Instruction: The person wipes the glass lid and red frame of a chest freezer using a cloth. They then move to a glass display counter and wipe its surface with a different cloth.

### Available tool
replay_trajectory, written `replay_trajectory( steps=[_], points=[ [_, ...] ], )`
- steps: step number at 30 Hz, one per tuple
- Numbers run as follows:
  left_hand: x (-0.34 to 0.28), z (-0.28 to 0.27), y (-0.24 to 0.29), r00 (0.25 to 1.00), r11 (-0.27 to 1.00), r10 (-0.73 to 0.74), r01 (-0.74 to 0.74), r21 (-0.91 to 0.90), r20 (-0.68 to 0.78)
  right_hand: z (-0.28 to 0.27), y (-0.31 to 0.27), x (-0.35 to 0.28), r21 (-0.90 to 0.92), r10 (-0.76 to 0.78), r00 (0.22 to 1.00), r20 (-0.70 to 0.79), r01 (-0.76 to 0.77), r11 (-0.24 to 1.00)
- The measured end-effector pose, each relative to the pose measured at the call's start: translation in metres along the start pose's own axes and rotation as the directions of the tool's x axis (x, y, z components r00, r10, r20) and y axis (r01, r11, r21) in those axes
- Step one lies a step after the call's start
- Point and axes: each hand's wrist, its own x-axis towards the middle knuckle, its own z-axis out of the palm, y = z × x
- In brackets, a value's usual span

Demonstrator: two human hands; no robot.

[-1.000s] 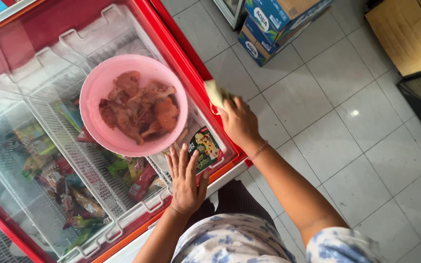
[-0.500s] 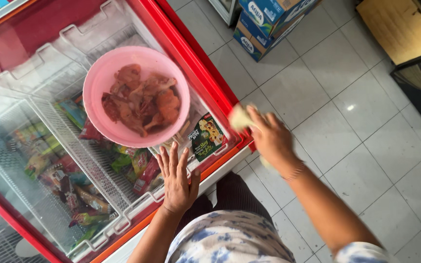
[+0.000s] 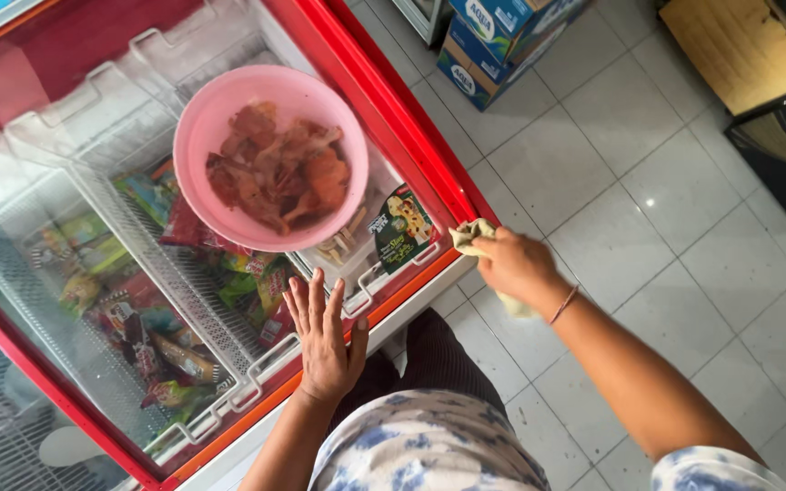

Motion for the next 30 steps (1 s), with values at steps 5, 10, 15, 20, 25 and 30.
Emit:
replay_trajectory(
  steps=[5,10,15,20,25,30],
  points=[
    [-0.011,-0.008,-0.004,1.0,1.0,-0.004,0.005,-0.024,0.011,0.012,-0.007,0.026,-0.032,-0.09,0.916,-0.392,0.084,0.996],
    [-0.017,-0.016,-0.008,1.0,1.0,-0.004,0.004,-0.015,0.003,0.042,-0.001,0.007,-0.029,-0.036,0.939,-0.343,0.028,0.999],
    [-0.031,-0.025,-0.01,1.0,1.0,-0.017,0.017,-0.011,-0.009,0.037,0.031,-0.018,0.235,0.074,0.967,-0.244,-0.016,0.972],
    [-0.044,-0.023,-0.006,1.0,1.0,0.005,-0.005,-0.024,-0.002,0.072,-0.053,-0.038,0.394,0.204,0.86,-0.468,-0.004,0.919],
    [-0.053,-0.014,0.008,0.998,0.998,0.029,-0.026,-0.052,0.06,0.113,-0.14,-0.085,0.277,-0.174,0.874,-0.454,0.324,0.905],
    [-0.058,-0.016,0.016,0.998,0.999,0.026,-0.024,-0.034,0.062,0.087,-0.047,-0.057,0.006,-0.228,0.832,-0.506,0.268,0.963]
  ],
)
